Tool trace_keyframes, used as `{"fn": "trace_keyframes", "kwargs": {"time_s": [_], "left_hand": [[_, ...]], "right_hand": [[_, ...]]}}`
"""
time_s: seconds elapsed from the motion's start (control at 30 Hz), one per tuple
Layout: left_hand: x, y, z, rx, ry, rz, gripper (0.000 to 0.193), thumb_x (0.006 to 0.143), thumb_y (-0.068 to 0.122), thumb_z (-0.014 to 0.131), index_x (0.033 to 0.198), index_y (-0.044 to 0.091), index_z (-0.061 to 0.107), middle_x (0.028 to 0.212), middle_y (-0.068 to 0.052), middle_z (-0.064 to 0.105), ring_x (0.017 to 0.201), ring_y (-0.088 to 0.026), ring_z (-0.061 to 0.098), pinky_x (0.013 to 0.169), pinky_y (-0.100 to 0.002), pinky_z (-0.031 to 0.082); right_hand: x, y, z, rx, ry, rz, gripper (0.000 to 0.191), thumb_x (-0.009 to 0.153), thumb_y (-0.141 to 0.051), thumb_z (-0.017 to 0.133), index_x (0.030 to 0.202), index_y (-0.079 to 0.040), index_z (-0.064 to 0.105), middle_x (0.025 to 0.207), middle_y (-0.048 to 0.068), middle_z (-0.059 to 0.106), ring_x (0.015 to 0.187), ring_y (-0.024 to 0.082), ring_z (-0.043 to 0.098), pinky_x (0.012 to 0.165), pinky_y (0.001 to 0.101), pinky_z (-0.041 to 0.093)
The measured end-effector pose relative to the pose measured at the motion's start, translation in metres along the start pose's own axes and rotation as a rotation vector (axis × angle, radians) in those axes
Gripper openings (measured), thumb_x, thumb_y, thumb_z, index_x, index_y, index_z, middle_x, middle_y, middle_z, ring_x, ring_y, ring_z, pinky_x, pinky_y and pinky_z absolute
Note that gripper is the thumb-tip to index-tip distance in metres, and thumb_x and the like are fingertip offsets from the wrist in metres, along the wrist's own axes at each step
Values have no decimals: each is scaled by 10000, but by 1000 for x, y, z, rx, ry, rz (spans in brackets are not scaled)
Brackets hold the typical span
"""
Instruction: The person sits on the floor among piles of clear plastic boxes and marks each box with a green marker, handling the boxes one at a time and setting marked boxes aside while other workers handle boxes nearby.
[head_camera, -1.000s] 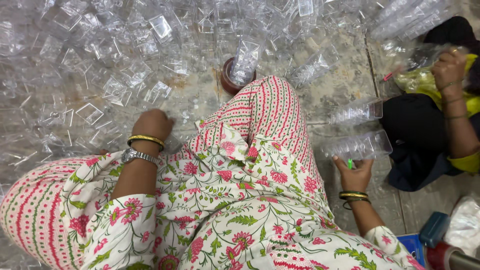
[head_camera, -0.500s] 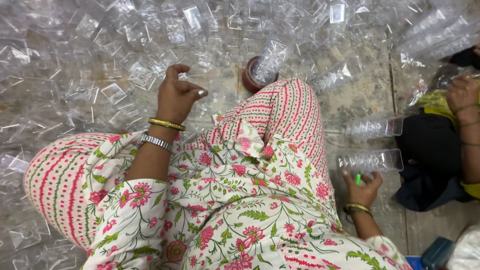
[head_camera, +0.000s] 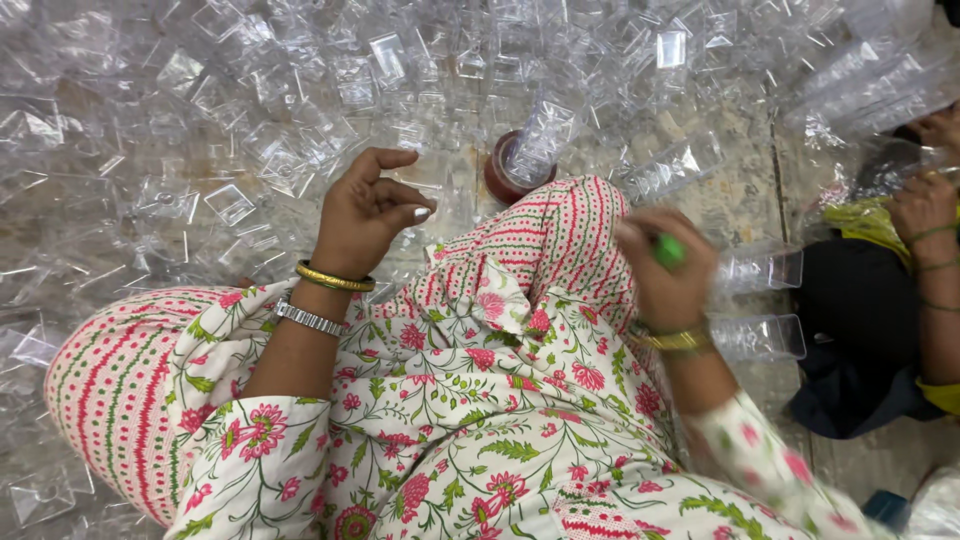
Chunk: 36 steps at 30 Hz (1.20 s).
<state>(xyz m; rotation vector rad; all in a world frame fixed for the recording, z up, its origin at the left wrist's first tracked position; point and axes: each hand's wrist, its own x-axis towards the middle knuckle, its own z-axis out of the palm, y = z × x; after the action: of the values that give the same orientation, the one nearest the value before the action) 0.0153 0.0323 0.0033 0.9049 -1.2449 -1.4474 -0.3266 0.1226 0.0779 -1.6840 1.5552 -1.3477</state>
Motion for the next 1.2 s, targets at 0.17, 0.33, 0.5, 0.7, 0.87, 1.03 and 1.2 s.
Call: {"fn": "trace_keyframes", "kwargs": {"time_s": [0.17,0.33,0.5,0.7,0.87,1.03,1.2], "left_hand": [[0,0,-5,19,28,36,556,840,-163,672,1349,23,547,1019,-83,735,968,-135,745,827,-246,610],[1,3,-9,394,117,129,496,873,-115,661,1323,60,547,911,-70,785,866,-158,774,749,-286,591],[11,3,-7,682,145,147,562,891,-74,669,1379,147,500,905,-99,773,872,-294,767,740,-403,589],[18,-1,-3,729,108,60,935,889,-47,668,1632,225,170,935,-116,762,873,-337,755,726,-460,583],[20,-4,-5,713,81,34,950,906,-30,658,1641,183,96,951,-119,774,872,-342,750,725,-457,576],[19,-8,-9,414,85,11,853,957,-85,536,1669,177,145,892,-93,766,837,-222,774,796,-376,621],[19,-15,-14,89,95,-16,809,982,-104,514,1682,141,192,908,-61,718,857,-137,671,825,-305,556]], "right_hand": [[96,-13,133,-251,-341,-125,319,996,-310,724,883,-12,725,864,128,646,840,246,643,787,380,511],[113,-4,193,-318,-548,17,402,905,-435,753,844,-39,737,799,115,645,779,248,640,733,398,496],[109,22,210,-281,-485,67,391,919,-379,773,798,-13,709,835,128,637,801,256,649,755,406,501],[104,55,220,205,-415,270,177,937,-200,751,978,-30,724,1003,58,690,940,165,675,838,301,559],[110,67,224,242,-361,27,353,1011,-135,748,1313,-46,587,1226,50,656,1178,119,619,993,269,525],[118,49,206,456,-678,337,465,1045,-290,652,1468,-112,574,1233,3,718,863,9,569,678,186,464],[122,35,189,448,-895,450,513,982,-279,701,1462,-128,600,1097,-12,720,596,3,465,510,185,386]]}}
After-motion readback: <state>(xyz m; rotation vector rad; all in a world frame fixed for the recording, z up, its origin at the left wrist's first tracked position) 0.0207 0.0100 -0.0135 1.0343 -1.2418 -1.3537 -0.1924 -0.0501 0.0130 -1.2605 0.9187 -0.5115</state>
